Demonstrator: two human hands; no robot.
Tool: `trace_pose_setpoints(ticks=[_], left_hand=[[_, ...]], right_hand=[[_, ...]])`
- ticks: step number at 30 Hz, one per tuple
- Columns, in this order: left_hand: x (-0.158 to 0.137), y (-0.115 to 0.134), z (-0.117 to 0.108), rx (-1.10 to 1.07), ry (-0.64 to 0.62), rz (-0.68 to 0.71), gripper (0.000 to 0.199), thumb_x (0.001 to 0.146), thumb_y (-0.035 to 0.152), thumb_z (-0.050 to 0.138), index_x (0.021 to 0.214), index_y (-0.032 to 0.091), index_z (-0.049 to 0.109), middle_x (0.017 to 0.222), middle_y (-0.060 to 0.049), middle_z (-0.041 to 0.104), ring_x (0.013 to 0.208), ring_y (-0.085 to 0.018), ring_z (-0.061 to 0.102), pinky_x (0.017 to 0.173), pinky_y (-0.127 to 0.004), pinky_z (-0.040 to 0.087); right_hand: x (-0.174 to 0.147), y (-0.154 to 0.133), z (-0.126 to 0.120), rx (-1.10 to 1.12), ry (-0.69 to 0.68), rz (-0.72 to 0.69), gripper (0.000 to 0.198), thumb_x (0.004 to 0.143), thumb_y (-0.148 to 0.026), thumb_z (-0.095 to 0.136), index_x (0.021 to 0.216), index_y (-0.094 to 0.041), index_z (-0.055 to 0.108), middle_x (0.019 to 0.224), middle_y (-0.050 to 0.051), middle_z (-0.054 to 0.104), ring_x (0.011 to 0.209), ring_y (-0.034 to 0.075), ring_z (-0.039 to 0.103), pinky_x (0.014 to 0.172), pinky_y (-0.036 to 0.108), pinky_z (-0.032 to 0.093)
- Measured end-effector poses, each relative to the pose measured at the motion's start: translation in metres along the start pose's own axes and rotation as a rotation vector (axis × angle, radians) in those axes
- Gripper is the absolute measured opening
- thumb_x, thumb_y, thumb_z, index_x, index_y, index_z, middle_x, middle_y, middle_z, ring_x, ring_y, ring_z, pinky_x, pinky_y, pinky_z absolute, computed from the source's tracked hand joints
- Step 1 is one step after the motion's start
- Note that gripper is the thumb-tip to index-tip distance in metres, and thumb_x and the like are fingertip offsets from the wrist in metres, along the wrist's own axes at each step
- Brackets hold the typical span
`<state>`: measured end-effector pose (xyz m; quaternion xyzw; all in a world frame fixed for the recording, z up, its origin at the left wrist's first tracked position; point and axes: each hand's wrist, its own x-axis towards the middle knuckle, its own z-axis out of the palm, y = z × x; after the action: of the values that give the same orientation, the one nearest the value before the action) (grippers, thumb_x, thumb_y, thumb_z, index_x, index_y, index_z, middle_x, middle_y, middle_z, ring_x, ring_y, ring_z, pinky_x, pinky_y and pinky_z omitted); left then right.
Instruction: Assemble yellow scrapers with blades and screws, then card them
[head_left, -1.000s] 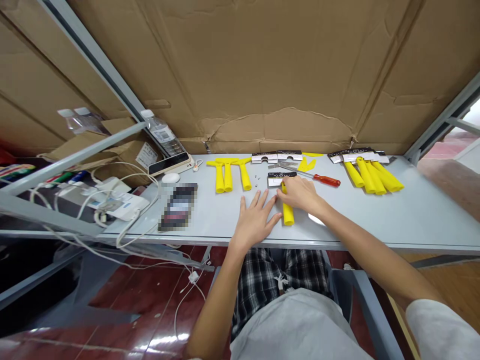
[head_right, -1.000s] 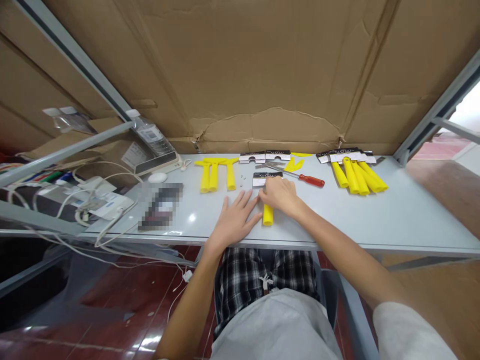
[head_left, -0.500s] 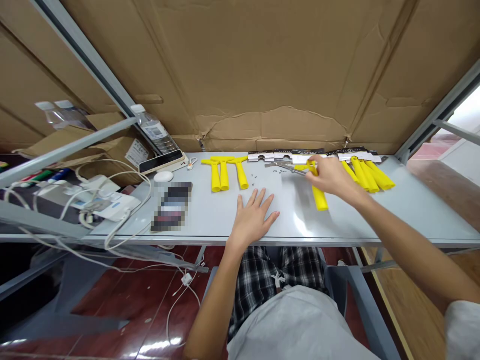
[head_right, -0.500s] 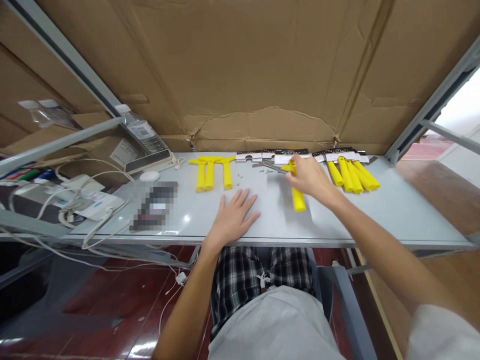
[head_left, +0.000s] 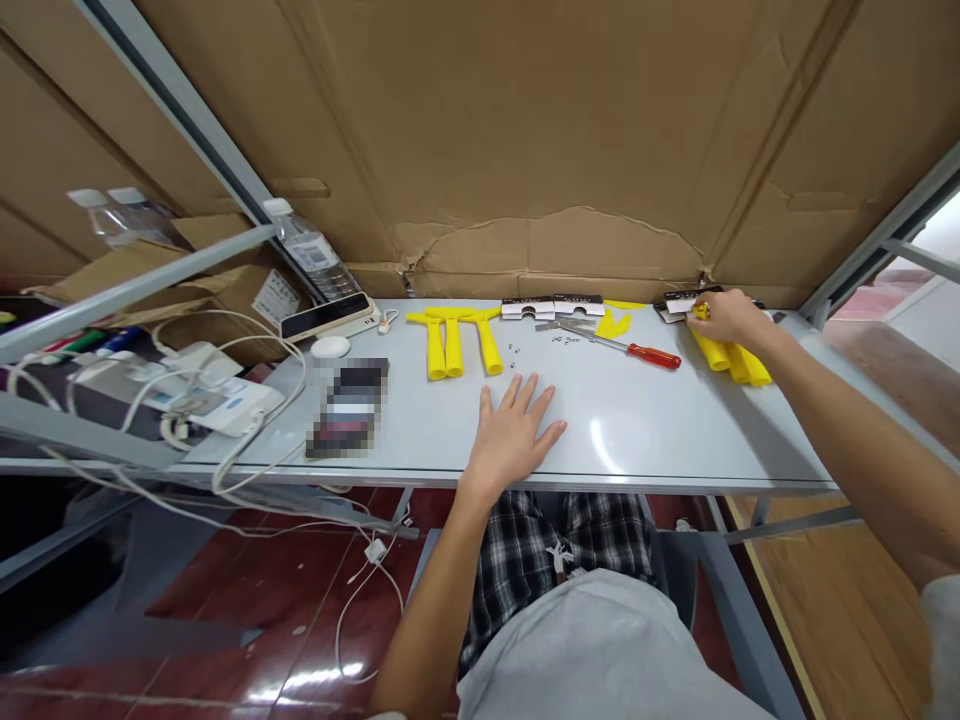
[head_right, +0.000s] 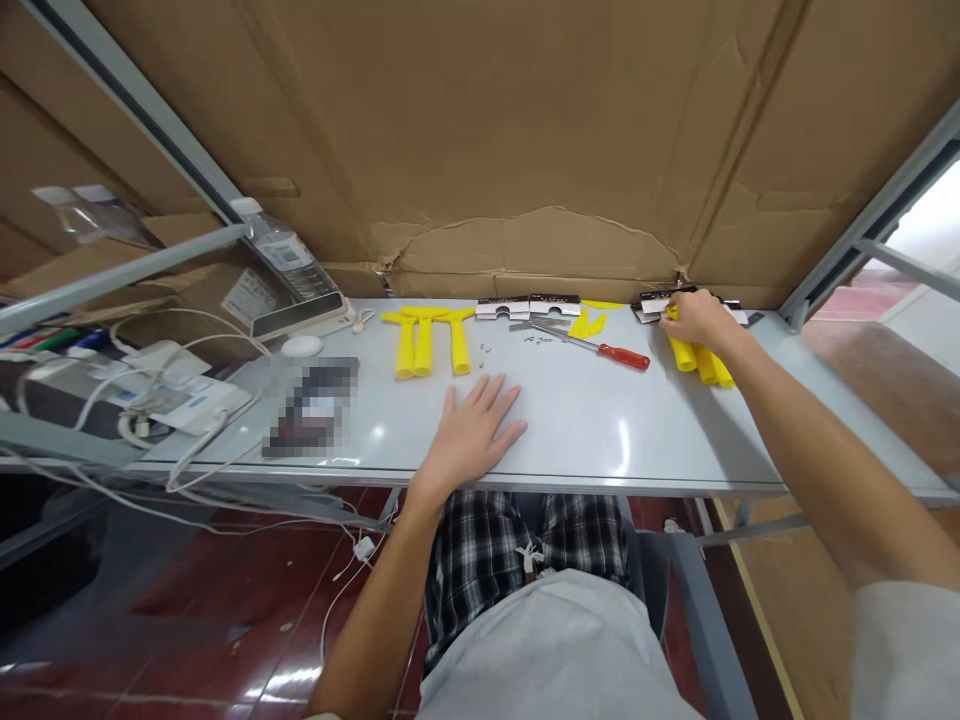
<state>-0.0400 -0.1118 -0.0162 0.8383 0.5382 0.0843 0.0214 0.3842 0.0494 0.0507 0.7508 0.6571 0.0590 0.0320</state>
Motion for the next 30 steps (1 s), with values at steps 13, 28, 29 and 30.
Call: trace_pose_setpoints(ticks=[13, 28, 29, 30], left_hand=[[-0.001, -0.001, 0.002, -0.015, 0.039, 0.010, 0.064, 0.107, 0.059, 0.032, 0.160, 0.026, 0.045, 0.172, -0.011, 0.032, 0.161, -0.036, 0.024, 0.124, -0.075, 0.017], [-0.001, -0.001, 0.001, 0.000, 0.030, 0.010, 0.066, 0.107, 0.059, 0.029, 0.161, 0.025, 0.044, 0.173, -0.010, 0.030, 0.162, -0.035, 0.023, 0.125, -0.075, 0.016], [-0.001, -0.001, 0.001, 0.000, 0.031, 0.012, 0.066, 0.107, 0.059, 0.029, 0.161, 0.024, 0.044, 0.173, -0.010, 0.030, 0.162, -0.035, 0.024, 0.125, -0.075, 0.017], [-0.001, -0.001, 0.001, 0.000, 0.032, 0.013, 0.066, 0.107, 0.059, 0.029, 0.161, 0.025, 0.044, 0.173, -0.010, 0.030, 0.162, -0.035, 0.023, 0.125, -0.075, 0.017]], right_hand=[[-0.002, 0.013, 0.003, 0.019, 0.006, 0.070, 0.058, 0.095, -0.045, 0.061, 0.145, -0.016, 0.063, 0.125, 0.020, 0.060, 0.098, 0.012, 0.050, 0.090, 0.025, 0.029], [-0.014, 0.003, -0.008, 0.003, -0.097, 0.135, 0.061, 0.089, -0.036, 0.068, 0.149, -0.027, 0.057, 0.137, 0.021, 0.049, 0.120, 0.026, 0.054, 0.104, 0.038, 0.041], [-0.014, 0.005, -0.009, -0.006, -0.102, 0.138, 0.062, 0.088, -0.034, 0.069, 0.149, -0.028, 0.056, 0.136, 0.021, 0.049, 0.121, 0.027, 0.054, 0.105, 0.040, 0.041], [-0.014, 0.006, -0.009, -0.015, -0.104, 0.141, 0.063, 0.087, -0.032, 0.069, 0.149, -0.027, 0.055, 0.136, 0.021, 0.050, 0.122, 0.028, 0.054, 0.106, 0.041, 0.041]])
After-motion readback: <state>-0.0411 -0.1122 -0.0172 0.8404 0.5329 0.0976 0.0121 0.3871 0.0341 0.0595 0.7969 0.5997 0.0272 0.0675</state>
